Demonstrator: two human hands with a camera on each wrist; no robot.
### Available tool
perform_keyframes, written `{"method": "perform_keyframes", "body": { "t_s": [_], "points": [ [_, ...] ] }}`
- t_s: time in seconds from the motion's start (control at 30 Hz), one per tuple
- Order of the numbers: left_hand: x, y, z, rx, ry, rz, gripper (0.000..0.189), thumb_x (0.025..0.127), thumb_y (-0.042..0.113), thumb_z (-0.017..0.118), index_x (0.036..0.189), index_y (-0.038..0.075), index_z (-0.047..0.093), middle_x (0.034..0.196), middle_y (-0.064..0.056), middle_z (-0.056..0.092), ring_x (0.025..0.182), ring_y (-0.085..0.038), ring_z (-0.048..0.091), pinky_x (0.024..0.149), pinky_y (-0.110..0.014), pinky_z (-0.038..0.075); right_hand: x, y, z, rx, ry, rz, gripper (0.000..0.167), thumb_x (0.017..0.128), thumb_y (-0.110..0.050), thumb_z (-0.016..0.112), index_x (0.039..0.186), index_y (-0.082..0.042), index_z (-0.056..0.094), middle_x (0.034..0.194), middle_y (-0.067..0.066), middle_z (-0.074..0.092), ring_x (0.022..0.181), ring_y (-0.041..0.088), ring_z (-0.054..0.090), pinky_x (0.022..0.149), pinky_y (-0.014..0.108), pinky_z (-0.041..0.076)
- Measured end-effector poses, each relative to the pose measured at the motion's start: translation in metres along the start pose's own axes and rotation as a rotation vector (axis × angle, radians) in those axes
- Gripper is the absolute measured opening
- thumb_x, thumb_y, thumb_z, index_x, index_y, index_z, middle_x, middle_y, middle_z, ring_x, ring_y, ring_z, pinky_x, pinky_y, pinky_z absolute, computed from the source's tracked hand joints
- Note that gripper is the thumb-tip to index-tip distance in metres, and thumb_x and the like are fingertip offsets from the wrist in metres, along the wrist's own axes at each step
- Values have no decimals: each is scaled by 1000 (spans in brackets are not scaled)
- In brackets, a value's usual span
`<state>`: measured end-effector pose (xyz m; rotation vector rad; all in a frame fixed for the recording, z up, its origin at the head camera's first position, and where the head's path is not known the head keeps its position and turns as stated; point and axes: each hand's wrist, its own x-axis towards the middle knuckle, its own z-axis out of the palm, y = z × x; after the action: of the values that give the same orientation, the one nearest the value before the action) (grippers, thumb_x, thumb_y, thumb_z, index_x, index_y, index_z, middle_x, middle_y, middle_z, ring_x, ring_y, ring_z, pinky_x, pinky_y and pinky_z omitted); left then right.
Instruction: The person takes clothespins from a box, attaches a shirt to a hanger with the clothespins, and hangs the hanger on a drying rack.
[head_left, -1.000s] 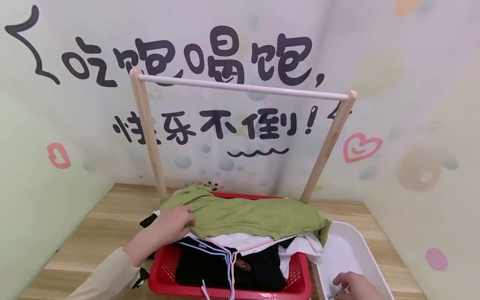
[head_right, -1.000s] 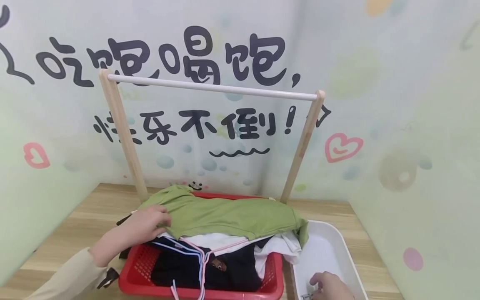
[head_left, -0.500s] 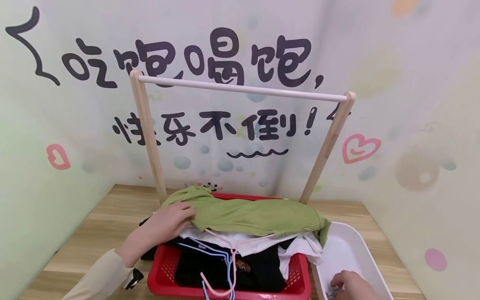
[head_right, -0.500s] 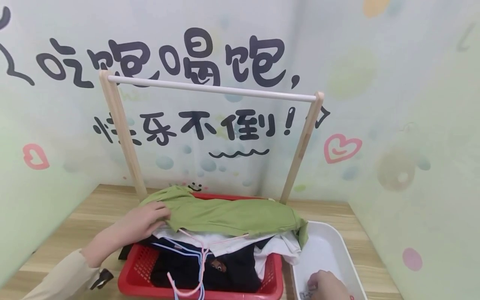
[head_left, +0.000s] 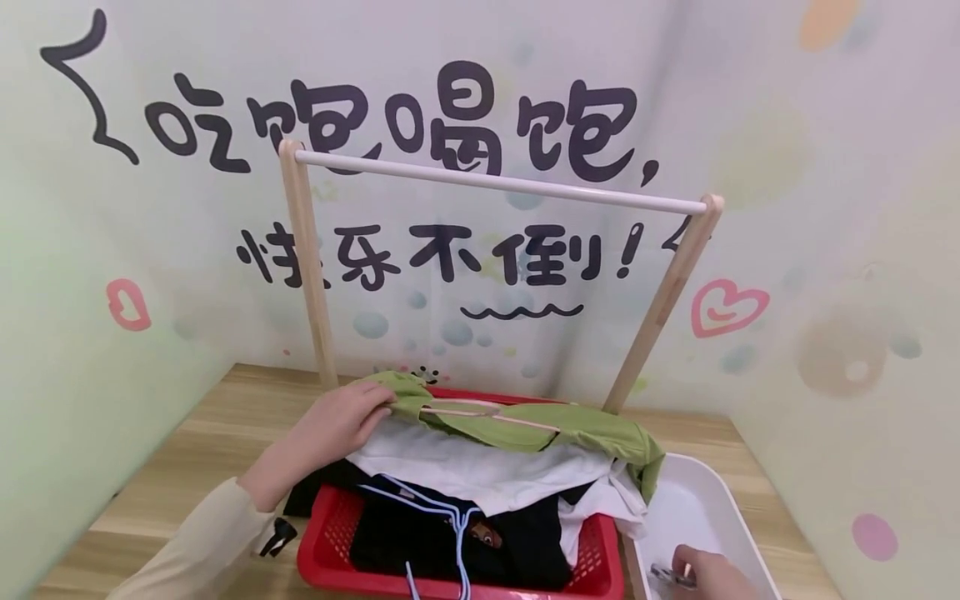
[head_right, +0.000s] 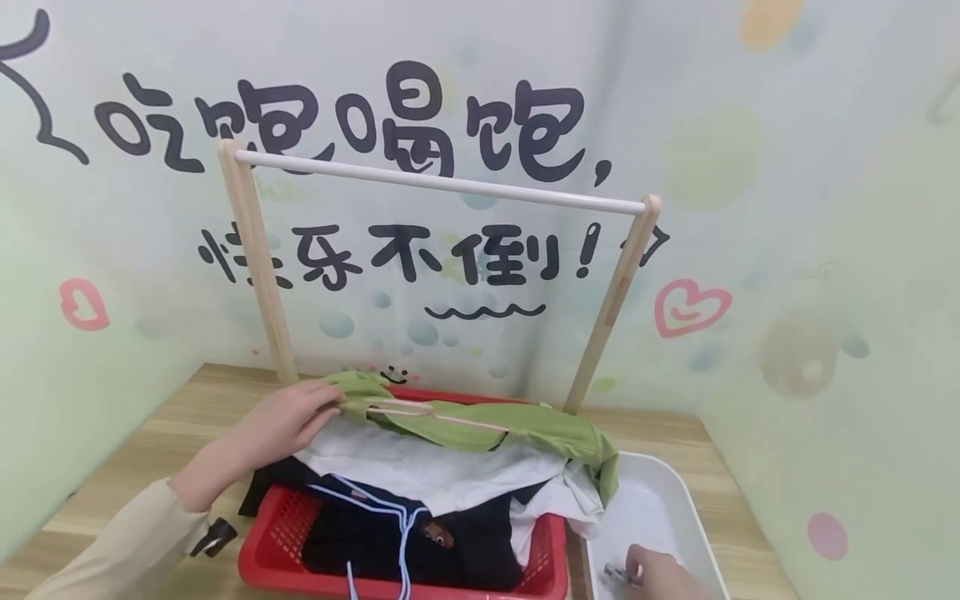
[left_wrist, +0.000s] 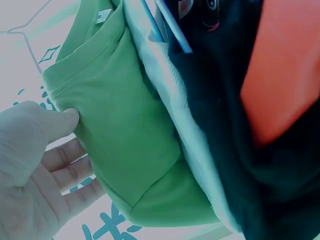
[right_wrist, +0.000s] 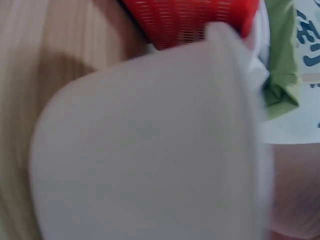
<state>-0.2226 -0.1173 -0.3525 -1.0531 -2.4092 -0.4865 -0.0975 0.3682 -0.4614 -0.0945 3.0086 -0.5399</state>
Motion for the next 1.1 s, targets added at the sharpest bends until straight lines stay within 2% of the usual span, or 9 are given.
{"method": "perform_keyframes", "body": {
  "t_s": [0.07,0.13,0.27,0.37,0.5,0.63,0.73,0.83,1.1],
  "points": [
    [2,0,0,-25,10,-20,8,82,0,68,88,4,64,86,-5,64,77,-19,61,69,-35,54,-3,-2,-4,-17,89,-22,22,69,-11,76,75,-14,56,60,-6,44,52,6,38,47,24,32],
    [3,-1,0,-54,30,-29,8,82,-2,67,88,2,64,87,-7,65,79,-21,62,70,-36,54,-5,-6,-8,-24,250,-79,21,65,-8,78,73,-13,59,60,-9,41,51,2,35,46,23,31],
    [4,-4,0,-113,70,-33,12,80,-8,66,90,-1,65,86,-9,65,79,-22,62,69,-37,53,-6,-17,-16,-61,571,-270,28,51,-1,81,71,-9,64,63,-13,37,53,-3,32,45,21,29],
    [5,-5,0,-132,94,-32,15,79,-10,66,91,-2,65,86,-10,66,79,-22,62,68,-37,53,-6,-30,-26,-55,700,-326,35,46,-2,85,74,-7,65,65,-15,37,55,-4,32,45,19,27],
    [8,-5,-1,-128,126,-34,13,78,-9,67,89,-2,65,86,-10,67,77,-21,63,67,-36,53,-6,-54,-42,6,784,-343,37,48,-6,88,77,-9,66,68,-14,38,58,-2,35,47,17,27],
    [11,-2,-4,-114,154,-48,10,78,-8,67,86,-2,65,86,-11,68,76,-22,63,66,-37,53,-4,-81,-57,70,837,-414,28,62,-17,86,83,-8,69,73,-12,45,62,1,39,51,16,31],
    [12,1,-5,-118,175,-59,10,78,-8,68,86,-2,66,87,-12,68,75,-22,63,65,-36,53,0,-99,-66,103,851,-472,31,69,-25,83,91,-7,70,76,-11,49,66,2,42,55,15,34],
    [12,2,-5,-129,195,-66,11,77,-8,68,85,-2,66,87,-12,68,74,-22,63,63,-35,52,5,-114,-73,123,852,-522,36,70,-28,82,94,-6,69,76,-10,50,67,3,45,58,14,37],
    [14,2,-2,-174,228,-75,13,77,-9,68,87,-2,67,91,-12,69,76,-22,64,64,-33,53,22,-150,-80,193,906,-594,39,62,-11,87,96,-2,71,78,-1,57,67,6,48,56,14,40]
  ]
}}
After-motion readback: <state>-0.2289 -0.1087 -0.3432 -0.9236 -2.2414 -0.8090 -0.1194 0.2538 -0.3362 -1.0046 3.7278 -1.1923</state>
